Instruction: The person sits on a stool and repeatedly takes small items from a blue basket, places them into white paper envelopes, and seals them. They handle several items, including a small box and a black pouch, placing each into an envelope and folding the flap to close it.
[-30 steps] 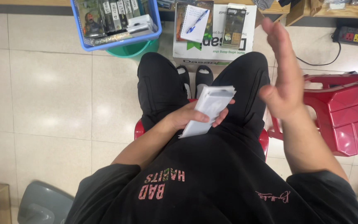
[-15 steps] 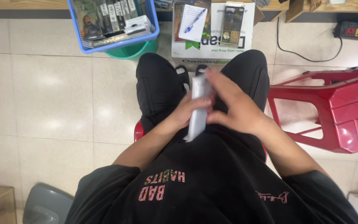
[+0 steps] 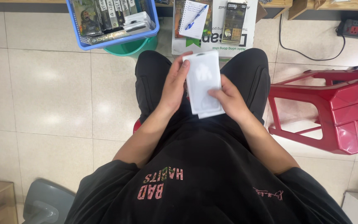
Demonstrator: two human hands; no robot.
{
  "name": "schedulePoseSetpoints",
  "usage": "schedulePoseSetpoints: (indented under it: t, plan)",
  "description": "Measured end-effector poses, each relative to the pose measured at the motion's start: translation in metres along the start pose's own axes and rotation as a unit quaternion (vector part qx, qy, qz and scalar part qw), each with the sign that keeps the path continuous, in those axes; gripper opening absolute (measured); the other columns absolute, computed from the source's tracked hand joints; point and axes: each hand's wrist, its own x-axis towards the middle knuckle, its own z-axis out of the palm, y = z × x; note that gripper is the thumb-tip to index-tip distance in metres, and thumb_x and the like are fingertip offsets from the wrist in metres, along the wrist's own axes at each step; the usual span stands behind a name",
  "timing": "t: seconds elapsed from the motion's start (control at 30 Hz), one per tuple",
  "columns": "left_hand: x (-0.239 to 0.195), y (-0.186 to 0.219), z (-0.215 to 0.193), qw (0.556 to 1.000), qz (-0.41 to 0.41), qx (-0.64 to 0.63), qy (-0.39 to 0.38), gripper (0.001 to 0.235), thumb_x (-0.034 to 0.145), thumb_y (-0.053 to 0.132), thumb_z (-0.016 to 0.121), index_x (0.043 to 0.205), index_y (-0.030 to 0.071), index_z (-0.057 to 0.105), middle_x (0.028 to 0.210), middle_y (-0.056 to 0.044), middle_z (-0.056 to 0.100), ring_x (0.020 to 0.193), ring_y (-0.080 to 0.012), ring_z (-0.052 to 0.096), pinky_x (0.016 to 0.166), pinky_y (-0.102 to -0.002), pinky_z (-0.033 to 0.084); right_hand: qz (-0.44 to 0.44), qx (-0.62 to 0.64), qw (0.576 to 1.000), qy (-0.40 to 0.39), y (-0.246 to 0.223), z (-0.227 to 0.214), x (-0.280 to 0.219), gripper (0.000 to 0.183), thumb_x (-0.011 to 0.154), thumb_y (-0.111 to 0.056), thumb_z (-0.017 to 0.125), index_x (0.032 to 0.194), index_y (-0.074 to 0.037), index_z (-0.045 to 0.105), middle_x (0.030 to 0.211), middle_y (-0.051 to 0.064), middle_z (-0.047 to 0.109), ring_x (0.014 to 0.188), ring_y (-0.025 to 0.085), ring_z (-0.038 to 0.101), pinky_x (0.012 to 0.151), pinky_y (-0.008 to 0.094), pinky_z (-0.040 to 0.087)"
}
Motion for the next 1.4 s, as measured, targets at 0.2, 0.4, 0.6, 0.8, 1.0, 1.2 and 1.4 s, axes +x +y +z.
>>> schedulePoseSetpoints:
  t: [0.2, 0.4, 0.6, 0.8, 1.0, 1.2, 1.4]
  plan:
    - [-0.011, 0.028, 0.004, 0.967, 0.149, 0.2, -0.049, 0.027, 0.121, 0.037, 0.064, 0.135, 0.02, 0.081, 0.129, -0.004, 0.082, 0.13, -0.0176, 0.073, 0.12, -0.038, 0.052, 0.024, 0.172, 0.983, -0.053, 0.059, 0.003, -0.013, 0.049, 0.1, -0.003, 0.069, 0.149, -0.004, 0.066, 0.124, 0.016, 0.081, 0.112, 0.029, 0.083, 0.093, 0.042, 0.067]
    - [-0.029, 0.002, 0.002, 0.971, 0.098, 0.213, -0.052, 0.03, 0.121, 0.042, 0.063, 0.122, 0.018, 0.082, 0.11, -0.006, 0.083, 0.104, -0.0156, 0.074, 0.099, -0.037, 0.058, 0.046, 0.181, 0.981, -0.049, 0.046, 0.012, -0.037, 0.045, 0.102, -0.004, 0.074, 0.146, -0.005, 0.067, 0.124, 0.015, 0.082, 0.114, 0.03, 0.083, 0.093, 0.045, 0.068]
    - [-0.03, -0.001, -0.003, 0.973, 0.097, 0.197, -0.069, 0.033, 0.123, 0.04, 0.061, 0.116, 0.012, 0.076, 0.115, -0.012, 0.082, 0.108, -0.0219, 0.077, 0.096, -0.04, 0.059, 0.053, 0.163, 0.983, -0.06, 0.03, 0.016, -0.044, 0.051, 0.102, -0.005, 0.078, 0.15, -0.005, 0.062, 0.129, 0.015, 0.08, 0.121, 0.03, 0.08, 0.1, 0.049, 0.066]
    - [-0.043, 0.015, 0.003, 0.963, 0.082, 0.242, -0.09, 0.033, 0.122, 0.04, 0.061, 0.141, 0.015, 0.072, 0.116, -0.019, 0.08, 0.11, -0.0318, 0.079, 0.096, -0.049, 0.061, 0.05, 0.164, 0.984, -0.049, 0.024, 0.019, -0.044, 0.051, 0.102, -0.006, 0.081, 0.149, -0.007, 0.062, 0.131, 0.012, 0.079, 0.125, 0.029, 0.079, 0.101, 0.048, 0.066]
    - [-0.025, -0.001, -0.028, 0.966, 0.093, 0.229, -0.08, 0.052, 0.121, 0.029, 0.065, 0.166, 0.007, 0.051, 0.148, -0.027, 0.067, 0.125, -0.0382, 0.074, 0.1, -0.05, 0.064, -0.024, 0.206, 0.967, 0.146, 0.001, -0.035, 0.006, 0.054, 0.095, -0.002, 0.08, 0.147, -0.007, 0.066, 0.132, 0.012, 0.081, 0.12, 0.025, 0.083, 0.101, 0.042, 0.069]
    - [0.01, 0.033, -0.085, 0.786, 0.229, 0.571, 0.054, 0.04, 0.115, 0.04, 0.07, 0.14, 0.009, 0.072, 0.139, -0.013, 0.075, 0.134, -0.0357, 0.063, 0.118, -0.051, 0.044, -0.033, 0.226, 0.95, 0.214, -0.075, -0.149, 0.106, 0.073, 0.08, -0.006, 0.074, 0.153, -0.003, 0.063, 0.142, 0.009, 0.08, 0.132, 0.028, 0.079, 0.109, 0.038, 0.072]
    - [0.028, 0.007, -0.088, 0.691, 0.146, 0.7, 0.109, 0.051, 0.109, 0.057, 0.07, 0.143, 0.019, 0.073, 0.153, -0.006, 0.062, 0.15, -0.0367, 0.052, 0.117, -0.062, 0.043, 0.044, 0.128, 0.973, 0.188, -0.029, -0.19, 0.224, 0.056, 0.084, -0.007, 0.08, 0.139, -0.006, 0.066, 0.138, 0.011, 0.083, 0.13, 0.035, 0.082, 0.115, 0.051, 0.072]
